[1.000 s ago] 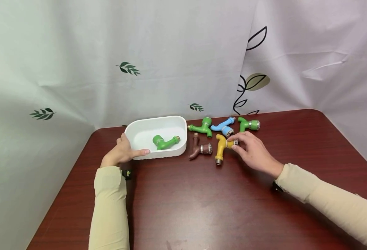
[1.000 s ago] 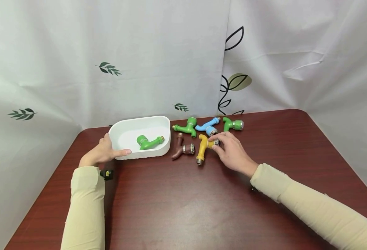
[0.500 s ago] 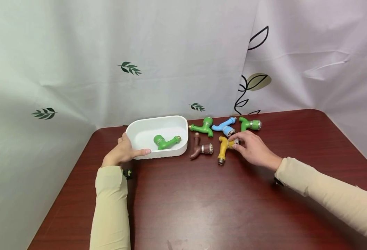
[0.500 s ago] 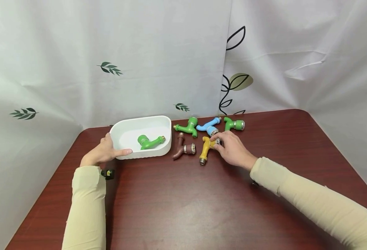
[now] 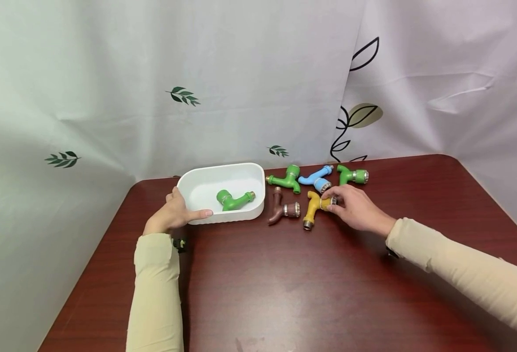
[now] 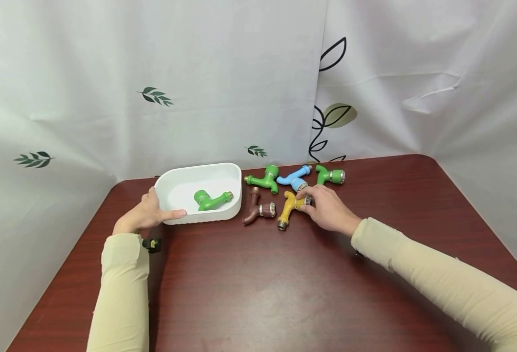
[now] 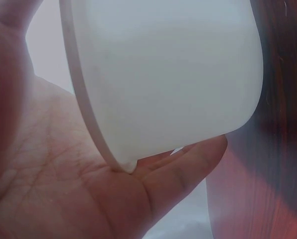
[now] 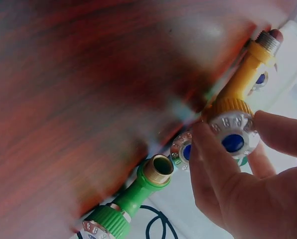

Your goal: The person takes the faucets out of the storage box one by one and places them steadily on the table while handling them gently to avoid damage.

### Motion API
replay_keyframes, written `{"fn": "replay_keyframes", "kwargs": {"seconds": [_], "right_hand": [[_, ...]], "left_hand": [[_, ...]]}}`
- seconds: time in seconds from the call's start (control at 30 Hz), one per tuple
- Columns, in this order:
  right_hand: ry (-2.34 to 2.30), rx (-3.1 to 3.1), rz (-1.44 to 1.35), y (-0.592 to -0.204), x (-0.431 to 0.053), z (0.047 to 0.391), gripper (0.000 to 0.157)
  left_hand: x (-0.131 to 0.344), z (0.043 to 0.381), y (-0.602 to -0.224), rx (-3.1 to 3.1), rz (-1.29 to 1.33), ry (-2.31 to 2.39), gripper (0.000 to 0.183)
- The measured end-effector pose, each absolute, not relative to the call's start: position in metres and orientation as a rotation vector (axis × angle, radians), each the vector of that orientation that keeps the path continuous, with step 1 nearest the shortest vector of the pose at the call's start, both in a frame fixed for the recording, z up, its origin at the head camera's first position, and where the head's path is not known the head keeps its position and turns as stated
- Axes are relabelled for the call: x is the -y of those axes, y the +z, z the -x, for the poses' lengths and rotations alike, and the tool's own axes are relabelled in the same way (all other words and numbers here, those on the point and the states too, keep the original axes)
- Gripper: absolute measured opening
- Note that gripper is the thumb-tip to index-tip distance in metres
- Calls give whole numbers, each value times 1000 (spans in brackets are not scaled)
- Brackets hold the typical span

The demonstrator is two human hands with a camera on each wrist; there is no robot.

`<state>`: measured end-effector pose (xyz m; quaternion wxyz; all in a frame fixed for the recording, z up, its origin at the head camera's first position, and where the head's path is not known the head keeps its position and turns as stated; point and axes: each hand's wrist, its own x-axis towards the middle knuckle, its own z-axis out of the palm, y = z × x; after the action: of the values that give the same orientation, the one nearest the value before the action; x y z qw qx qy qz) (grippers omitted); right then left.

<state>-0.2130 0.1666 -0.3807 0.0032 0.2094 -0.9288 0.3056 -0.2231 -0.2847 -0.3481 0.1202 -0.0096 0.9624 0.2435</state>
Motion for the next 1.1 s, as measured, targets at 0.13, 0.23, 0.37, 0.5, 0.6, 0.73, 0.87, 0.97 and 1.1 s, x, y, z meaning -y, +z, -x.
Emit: {"fn": "replay_keyframes", "kwargs": {"seconds": [0.13,0.23,0.37,0.5,0.6,0.73,0.87,0.97,1.1], "right_hand": [[930,2928,-674,-381,-168,214,24],[910,2935,-693,-381,-169,215,25],[915,2950,-701,-383,-169,217,25],[906,2966,-701,-383,-168,217,26],[878,2960,-717,-383,-168,217,26],[845,2946,-739,-382,-167,217,27],[812,2957,-728,-381,-166,217,36],[797,2964,-714,-378,-166,217,41],[804,2924,-740,-373,-164,217,39]], "left_hand": [[285,223,-348,-2817,31,703,135],[285,222,-348,-2822,29,695,134],[285,222,-350,-2829,20,704,132],[285,222,-350,-2832,15,727,131],[285,222,-350,-2830,20,730,132],[285,222,-350,-2825,25,709,133],[285,222,-350,-2820,25,692,135],[285,222,-350,-2817,25,686,136],[286,222,-350,-2817,27,681,137]]}}
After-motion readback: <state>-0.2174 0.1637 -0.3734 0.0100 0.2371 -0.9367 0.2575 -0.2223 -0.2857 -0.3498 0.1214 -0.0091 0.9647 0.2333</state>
